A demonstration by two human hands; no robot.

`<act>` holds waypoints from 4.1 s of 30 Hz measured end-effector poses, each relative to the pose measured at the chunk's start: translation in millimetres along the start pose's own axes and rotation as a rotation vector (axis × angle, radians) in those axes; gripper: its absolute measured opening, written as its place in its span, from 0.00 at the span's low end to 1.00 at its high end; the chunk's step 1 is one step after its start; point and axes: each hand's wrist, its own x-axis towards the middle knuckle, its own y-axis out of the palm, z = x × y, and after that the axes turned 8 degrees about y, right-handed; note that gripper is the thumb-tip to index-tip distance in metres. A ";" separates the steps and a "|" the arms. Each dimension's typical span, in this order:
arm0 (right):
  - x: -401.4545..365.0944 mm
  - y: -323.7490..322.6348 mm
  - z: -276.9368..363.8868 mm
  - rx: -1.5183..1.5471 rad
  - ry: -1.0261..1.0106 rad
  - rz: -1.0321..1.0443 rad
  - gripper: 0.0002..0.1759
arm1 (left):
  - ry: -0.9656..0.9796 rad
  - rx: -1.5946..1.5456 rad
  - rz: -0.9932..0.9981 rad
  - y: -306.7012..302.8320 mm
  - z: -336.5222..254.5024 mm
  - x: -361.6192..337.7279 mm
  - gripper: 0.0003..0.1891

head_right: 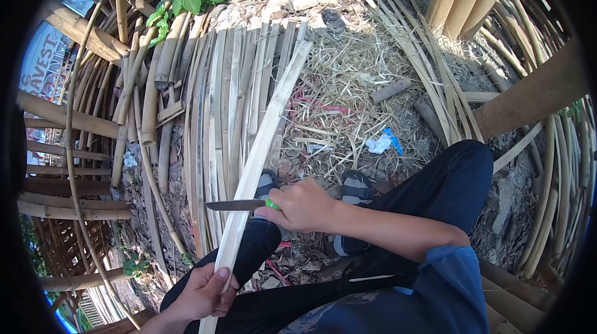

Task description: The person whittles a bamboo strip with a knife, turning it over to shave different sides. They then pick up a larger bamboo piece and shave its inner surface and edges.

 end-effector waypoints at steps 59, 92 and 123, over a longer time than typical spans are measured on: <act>32.6 -71.1 -113.7 1.578 0.990 -0.576 0.25 | -0.144 -0.287 0.468 -21.1 40.0 -2.1 0.20; -4.6 -24.0 61.9 0.069 -0.283 -0.094 0.19 | 0.311 -0.065 0.039 -6.8 -8.2 52.6 0.12; -12.4 -42.4 58.3 0.210 -0.378 -0.032 0.18 | 0.434 0.559 -0.241 8.3 -5.8 40.6 0.21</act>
